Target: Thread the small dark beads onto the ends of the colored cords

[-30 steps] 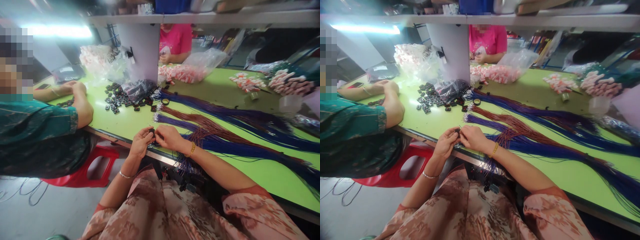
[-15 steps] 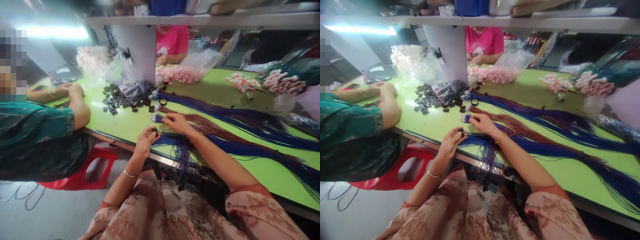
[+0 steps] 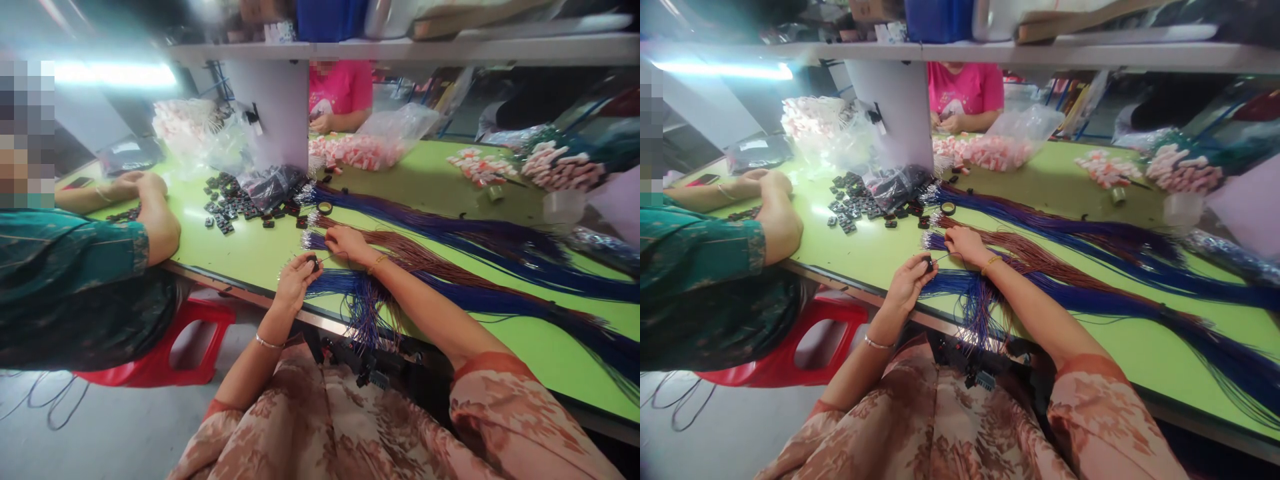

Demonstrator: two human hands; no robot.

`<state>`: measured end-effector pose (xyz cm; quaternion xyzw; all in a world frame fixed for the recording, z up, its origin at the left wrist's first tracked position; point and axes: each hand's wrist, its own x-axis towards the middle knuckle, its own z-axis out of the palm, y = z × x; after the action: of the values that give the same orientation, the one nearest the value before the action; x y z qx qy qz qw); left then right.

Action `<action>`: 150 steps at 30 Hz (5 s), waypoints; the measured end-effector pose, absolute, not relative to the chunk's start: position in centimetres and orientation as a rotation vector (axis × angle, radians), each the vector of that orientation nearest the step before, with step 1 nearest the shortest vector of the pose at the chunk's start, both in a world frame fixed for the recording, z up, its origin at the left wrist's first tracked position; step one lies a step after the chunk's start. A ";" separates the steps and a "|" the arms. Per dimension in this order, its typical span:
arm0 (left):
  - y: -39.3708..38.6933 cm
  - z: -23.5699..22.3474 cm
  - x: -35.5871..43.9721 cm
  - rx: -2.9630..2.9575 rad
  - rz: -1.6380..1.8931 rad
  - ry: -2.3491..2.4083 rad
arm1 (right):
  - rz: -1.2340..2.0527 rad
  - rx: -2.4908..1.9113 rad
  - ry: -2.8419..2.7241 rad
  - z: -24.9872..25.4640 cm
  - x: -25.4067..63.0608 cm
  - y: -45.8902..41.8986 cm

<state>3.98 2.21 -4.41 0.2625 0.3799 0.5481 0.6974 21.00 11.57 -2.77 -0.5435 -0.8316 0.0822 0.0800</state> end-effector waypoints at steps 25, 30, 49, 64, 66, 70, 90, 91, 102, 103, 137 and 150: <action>1.9 -4.9 4.2 0.570 1.326 0.783 | 0.647 -1.094 -2.068 0.1 18.8 6.1; 2.0 -4.8 4.1 0.557 1.316 0.783 | 0.595 -1.092 -2.067 -0.7 19.3 4.6; 1.9 -4.9 4.0 0.604 1.243 0.816 | 0.022 -0.936 -2.427 -2.2 19.7 4.2; 1.5 -4.9 4.4 0.605 1.257 0.931 | 0.260 -1.110 -2.420 -2.3 19.4 3.4; 1.5 -4.7 4.4 0.603 1.244 0.930 | 0.346 -1.084 -2.410 -1.9 19.7 4.0; 1.8 -4.1 4.9 0.626 1.272 0.869 | 0.465 -1.175 -2.252 -0.8 21.4 8.0; 2.8 -4.6 5.6 0.616 1.256 0.835 | 0.173 -1.565 -2.130 -2.0 21.3 13.6; 2.8 -4.7 5.6 0.616 1.256 0.835 | 0.224 -1.491 -2.136 -1.6 20.8 13.5; 2.7 -5.0 5.5 0.595 1.303 0.805 | 0.845 -1.193 -1.895 0.5 19.3 8.4; 2.7 -5.0 5.5 0.599 1.305 0.796 | 0.885 -1.204 -1.872 0.3 19.5 7.8; 2.4 -5.1 5.8 0.658 1.301 0.842 | 0.373 -1.283 -2.108 -2.4 19.9 4.4; 2.1 -5.6 5.7 0.813 1.284 0.934 | 0.553 -1.216 -2.196 -1.8 20.4 4.8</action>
<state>5.70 2.08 -5.65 0.3547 0.4076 0.5600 0.6280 20.40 4.77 -1.83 -0.4539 -0.8198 0.2062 0.2816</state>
